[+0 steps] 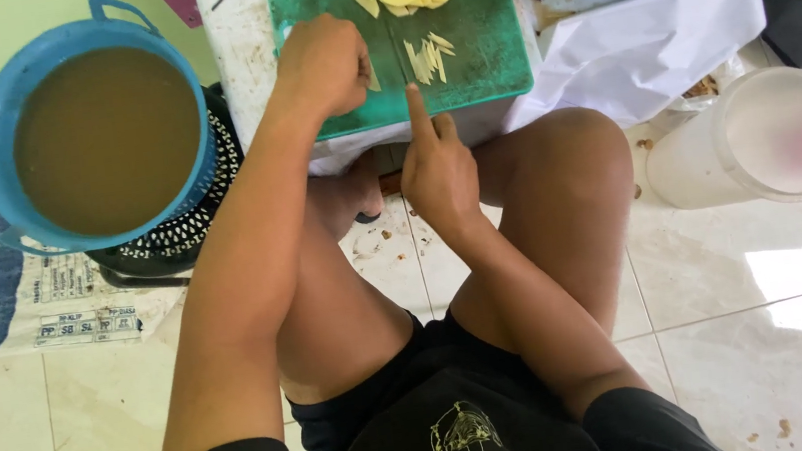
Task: Slicing a peeled root vegetable into thin strips on a green cutting board using a knife.
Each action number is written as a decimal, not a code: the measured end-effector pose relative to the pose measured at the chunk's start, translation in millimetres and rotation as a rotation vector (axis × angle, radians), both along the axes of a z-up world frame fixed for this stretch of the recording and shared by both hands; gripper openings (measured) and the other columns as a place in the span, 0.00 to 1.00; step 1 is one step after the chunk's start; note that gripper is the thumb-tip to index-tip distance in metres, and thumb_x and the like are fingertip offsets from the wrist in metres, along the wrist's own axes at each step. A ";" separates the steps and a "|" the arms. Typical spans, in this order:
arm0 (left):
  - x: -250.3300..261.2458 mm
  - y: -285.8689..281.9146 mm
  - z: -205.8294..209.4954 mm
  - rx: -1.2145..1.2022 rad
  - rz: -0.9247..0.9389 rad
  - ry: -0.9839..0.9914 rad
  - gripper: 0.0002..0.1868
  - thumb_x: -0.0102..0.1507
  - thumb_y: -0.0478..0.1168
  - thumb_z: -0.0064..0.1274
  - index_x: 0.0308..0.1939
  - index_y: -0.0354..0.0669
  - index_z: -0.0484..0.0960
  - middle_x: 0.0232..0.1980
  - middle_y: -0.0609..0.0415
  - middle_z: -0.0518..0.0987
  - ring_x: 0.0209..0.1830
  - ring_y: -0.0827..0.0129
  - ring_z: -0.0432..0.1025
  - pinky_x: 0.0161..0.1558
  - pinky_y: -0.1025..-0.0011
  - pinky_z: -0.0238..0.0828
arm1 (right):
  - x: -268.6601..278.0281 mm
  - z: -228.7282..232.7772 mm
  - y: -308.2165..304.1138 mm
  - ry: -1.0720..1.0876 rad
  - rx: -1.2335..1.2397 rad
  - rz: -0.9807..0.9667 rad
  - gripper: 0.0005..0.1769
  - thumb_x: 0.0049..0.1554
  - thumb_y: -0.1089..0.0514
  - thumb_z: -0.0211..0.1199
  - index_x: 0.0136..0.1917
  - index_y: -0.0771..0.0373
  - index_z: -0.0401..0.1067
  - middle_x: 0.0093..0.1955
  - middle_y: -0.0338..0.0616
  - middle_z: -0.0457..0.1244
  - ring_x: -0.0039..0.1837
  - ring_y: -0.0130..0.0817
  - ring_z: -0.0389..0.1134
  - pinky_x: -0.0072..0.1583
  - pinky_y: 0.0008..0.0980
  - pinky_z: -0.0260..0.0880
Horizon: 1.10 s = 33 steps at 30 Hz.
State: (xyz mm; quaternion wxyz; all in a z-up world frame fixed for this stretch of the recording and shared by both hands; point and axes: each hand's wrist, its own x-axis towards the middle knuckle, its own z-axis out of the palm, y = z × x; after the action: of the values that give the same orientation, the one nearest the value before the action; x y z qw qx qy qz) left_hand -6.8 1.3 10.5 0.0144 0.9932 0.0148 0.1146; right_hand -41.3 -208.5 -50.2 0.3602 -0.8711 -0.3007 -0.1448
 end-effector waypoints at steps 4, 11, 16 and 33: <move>1.1 -1.2 4.1 -0.021 -0.034 -0.009 0.10 0.42 0.29 0.56 0.21 0.50 0.87 0.25 0.52 0.82 0.22 0.46 0.73 0.30 0.58 0.71 | -10.4 -3.2 10.6 0.035 -0.059 0.033 0.38 0.57 0.67 0.54 0.80 0.58 0.55 0.49 0.59 0.62 0.30 0.59 0.62 0.34 0.55 0.64; 0.2 -6.9 10.4 -0.067 0.020 0.092 0.08 0.43 0.29 0.58 0.22 0.47 0.87 0.25 0.50 0.82 0.23 0.45 0.73 0.31 0.57 0.73 | -20.1 -10.5 17.7 0.021 -0.091 0.042 0.40 0.53 0.66 0.56 0.79 0.61 0.56 0.53 0.64 0.63 0.27 0.60 0.63 0.31 0.54 0.64; -1.0 -9.4 20.3 -0.075 0.002 0.094 0.07 0.44 0.30 0.58 0.22 0.47 0.88 0.25 0.53 0.83 0.23 0.49 0.73 0.31 0.60 0.71 | -18.9 -15.1 27.3 -0.060 -0.179 -0.022 0.44 0.49 0.65 0.60 0.79 0.61 0.57 0.55 0.66 0.64 0.23 0.53 0.62 0.27 0.49 0.63; -4.3 -10.9 31.9 -0.144 -0.049 0.205 0.14 0.52 0.30 0.58 0.14 0.44 0.73 0.17 0.49 0.72 0.21 0.48 0.74 0.31 0.56 0.72 | -8.6 -30.9 17.5 0.008 -0.152 0.005 0.38 0.62 0.65 0.52 0.83 0.57 0.51 0.55 0.60 0.61 0.30 0.54 0.69 0.29 0.45 0.68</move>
State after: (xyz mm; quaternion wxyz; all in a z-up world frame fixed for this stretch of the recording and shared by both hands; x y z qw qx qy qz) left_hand -11.1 -9.6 42.4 0.0871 0.9961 0.0000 0.0108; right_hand -49.9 -191.0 -81.1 0.2948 -0.8957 -0.3115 -0.1170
